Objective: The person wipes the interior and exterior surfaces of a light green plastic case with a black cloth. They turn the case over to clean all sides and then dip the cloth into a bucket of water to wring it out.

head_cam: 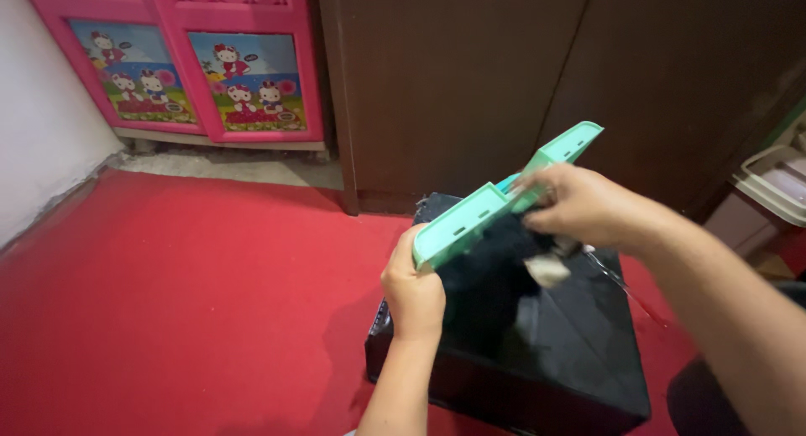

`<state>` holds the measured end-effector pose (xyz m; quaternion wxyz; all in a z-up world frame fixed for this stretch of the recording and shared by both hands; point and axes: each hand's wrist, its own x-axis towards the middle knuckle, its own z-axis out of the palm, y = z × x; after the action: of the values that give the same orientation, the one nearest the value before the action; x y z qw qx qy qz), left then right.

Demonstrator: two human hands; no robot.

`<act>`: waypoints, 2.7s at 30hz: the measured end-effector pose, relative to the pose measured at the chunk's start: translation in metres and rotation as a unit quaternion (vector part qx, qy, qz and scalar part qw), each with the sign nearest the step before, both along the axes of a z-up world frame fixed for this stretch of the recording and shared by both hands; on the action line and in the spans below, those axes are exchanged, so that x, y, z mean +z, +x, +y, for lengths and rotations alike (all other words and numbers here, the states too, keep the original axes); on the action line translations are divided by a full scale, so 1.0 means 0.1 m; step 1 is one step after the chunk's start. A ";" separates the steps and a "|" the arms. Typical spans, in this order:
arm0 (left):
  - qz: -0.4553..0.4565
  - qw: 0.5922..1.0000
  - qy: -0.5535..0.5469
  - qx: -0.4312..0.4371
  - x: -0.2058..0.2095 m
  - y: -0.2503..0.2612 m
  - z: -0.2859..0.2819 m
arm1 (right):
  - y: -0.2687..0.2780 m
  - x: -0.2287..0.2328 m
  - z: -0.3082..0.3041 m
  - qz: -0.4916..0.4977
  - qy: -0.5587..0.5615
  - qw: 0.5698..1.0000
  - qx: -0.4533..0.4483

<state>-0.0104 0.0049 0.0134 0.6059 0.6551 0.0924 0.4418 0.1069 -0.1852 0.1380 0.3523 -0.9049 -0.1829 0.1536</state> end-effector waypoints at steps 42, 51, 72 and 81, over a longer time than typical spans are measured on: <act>0.012 1.000 0.008 -0.004 0.06 -0.01 -0.19 | -0.90 -0.17 0.92 -0.393 0.091 0.915 -0.013; 0.032 0.999 -0.039 -0.015 0.07 0.03 -0.10 | -0.80 -0.53 0.66 -0.437 0.166 0.866 0.178; 0.063 0.997 -0.006 0.035 0.09 0.10 -0.11 | -0.58 -0.46 0.59 -0.495 0.141 0.850 0.112; 0.059 0.998 -0.003 0.006 0.13 0.03 -0.07 | -1.18 -0.43 0.92 -0.465 0.173 0.857 0.141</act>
<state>-0.0069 -0.0023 0.0260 0.5986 0.6775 0.1335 0.4060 -0.0116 -0.0931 0.0945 0.3513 -0.7602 -0.4743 -0.2713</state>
